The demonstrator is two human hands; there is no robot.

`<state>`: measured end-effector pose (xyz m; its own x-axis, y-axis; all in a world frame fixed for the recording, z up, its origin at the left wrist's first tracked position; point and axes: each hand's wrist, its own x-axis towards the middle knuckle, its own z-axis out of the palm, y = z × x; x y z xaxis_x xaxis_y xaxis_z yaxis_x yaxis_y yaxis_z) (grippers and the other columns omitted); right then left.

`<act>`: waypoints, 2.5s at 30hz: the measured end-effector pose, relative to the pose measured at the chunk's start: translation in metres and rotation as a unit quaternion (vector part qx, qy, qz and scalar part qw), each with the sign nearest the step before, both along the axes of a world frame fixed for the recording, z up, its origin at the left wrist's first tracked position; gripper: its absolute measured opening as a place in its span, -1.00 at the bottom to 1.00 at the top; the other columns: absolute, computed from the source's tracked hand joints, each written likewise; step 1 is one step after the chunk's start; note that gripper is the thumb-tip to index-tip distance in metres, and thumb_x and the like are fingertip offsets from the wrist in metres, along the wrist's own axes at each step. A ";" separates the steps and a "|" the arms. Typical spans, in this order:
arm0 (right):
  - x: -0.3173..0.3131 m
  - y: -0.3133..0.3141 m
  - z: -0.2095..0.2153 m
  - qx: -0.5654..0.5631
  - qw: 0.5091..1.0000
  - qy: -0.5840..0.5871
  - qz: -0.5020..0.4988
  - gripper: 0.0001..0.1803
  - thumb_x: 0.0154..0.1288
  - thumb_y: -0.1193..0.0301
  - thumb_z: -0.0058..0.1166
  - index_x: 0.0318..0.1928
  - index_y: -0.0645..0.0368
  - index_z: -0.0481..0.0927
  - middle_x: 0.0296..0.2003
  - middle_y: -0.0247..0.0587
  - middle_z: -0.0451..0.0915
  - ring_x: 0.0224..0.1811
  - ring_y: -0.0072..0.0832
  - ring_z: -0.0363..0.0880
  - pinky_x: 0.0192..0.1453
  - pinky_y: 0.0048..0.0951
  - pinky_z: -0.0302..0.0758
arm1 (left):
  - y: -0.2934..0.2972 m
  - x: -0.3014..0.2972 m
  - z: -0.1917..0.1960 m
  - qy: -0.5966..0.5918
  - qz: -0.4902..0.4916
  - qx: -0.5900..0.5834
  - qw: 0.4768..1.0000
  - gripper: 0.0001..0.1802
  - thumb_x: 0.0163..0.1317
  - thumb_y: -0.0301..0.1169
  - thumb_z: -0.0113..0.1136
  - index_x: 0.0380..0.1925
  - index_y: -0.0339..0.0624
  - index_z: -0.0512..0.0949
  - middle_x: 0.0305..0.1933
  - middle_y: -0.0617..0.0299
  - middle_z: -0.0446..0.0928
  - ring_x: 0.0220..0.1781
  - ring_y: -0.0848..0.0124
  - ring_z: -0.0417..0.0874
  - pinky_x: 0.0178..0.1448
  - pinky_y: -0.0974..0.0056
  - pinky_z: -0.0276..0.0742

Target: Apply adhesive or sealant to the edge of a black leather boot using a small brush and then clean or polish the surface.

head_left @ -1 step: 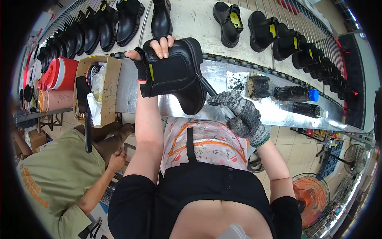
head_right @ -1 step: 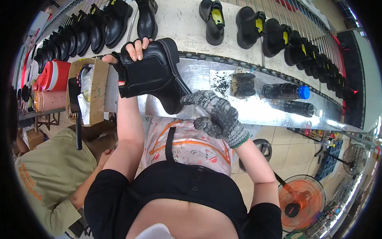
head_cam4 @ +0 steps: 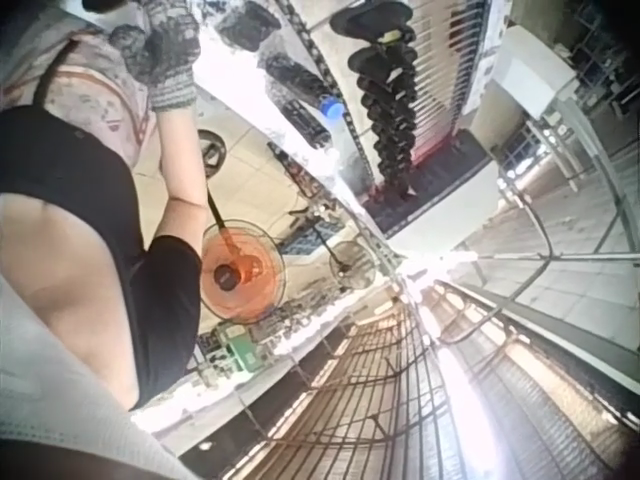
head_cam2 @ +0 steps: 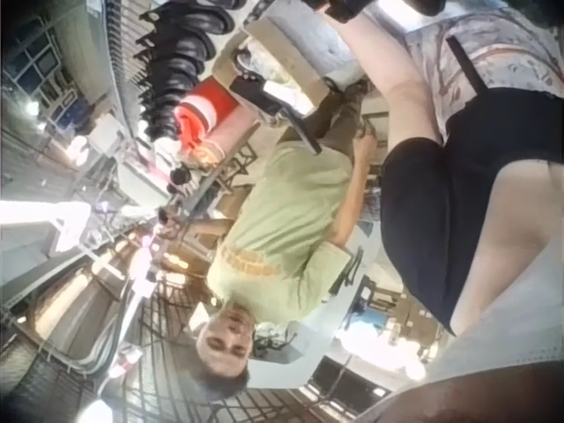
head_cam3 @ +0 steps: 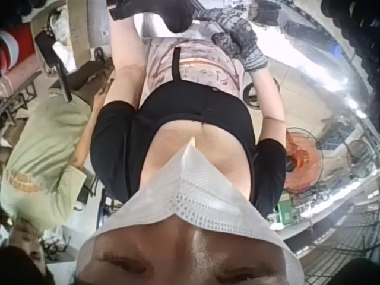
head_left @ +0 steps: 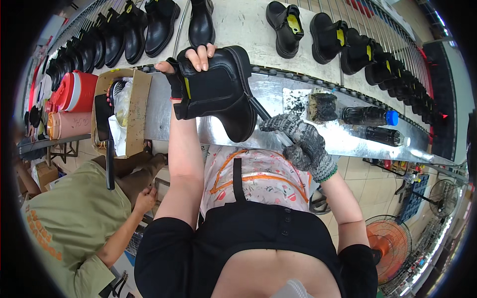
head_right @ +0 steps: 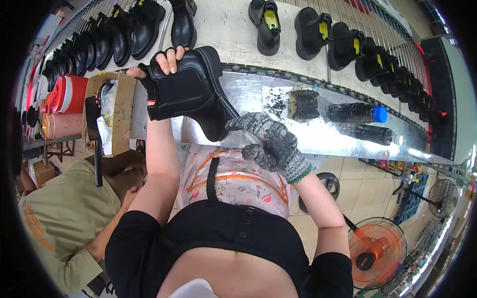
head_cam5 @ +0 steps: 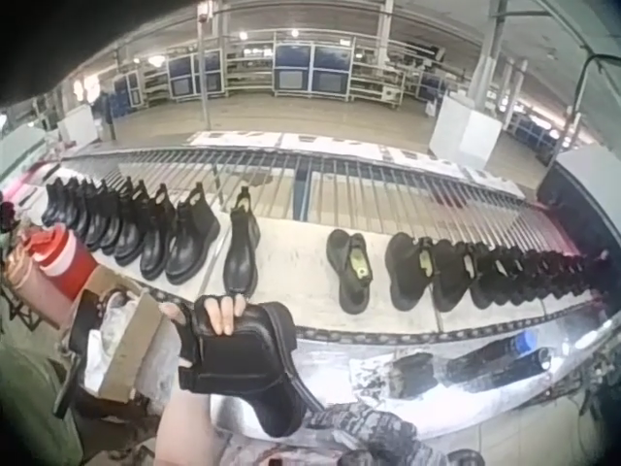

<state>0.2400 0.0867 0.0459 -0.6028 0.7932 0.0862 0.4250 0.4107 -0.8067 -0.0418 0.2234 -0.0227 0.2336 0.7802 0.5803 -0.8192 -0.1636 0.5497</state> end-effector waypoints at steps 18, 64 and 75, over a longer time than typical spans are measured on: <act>0.016 -0.037 -0.053 -0.204 0.967 0.141 -0.059 -0.35 0.40 -0.08 -0.34 0.04 0.26 0.53 -0.05 -0.10 0.60 0.02 -0.35 0.56 0.16 -0.37 0.41 | 0.017 -0.064 -0.050 0.065 0.133 -0.155 0.977 -0.11 0.14 0.41 -0.27 -0.59 -0.32 0.51 -0.46 0.05 0.48 -0.14 0.22 0.42 0.15 0.22 0.23; 0.019 -0.046 -0.041 -0.088 0.952 0.048 -0.289 -0.67 0.24 0.43 -0.15 -0.04 0.07 0.61 -0.28 -0.14 0.66 -0.26 -0.38 0.63 -0.19 -0.44 0.48 | -0.179 0.043 0.038 0.600 0.420 -0.164 0.660 -0.35 -0.26 -0.17 0.58 -0.24 -0.15 0.37 -0.63 0.32 0.40 -0.62 0.53 0.44 -0.51 0.42 0.38; 0.007 -0.062 -0.029 -0.083 0.970 0.013 -0.228 -0.67 0.22 0.51 -0.06 0.00 0.19 0.59 -0.16 -0.10 0.66 -0.14 -0.44 0.63 -0.02 -0.45 0.49 | -0.221 0.042 0.020 0.444 0.227 -0.357 0.790 -0.38 0.01 -0.48 0.39 0.08 -0.28 0.34 -0.25 0.23 0.57 -0.27 0.56 0.58 -0.18 0.46 0.51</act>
<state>0.2472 0.0249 0.0173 -0.1855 0.9811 -0.0548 0.5108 0.0486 -0.8583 0.0003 0.0020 -0.0022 -0.0977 0.9549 -0.2806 -0.0051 0.2814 0.9596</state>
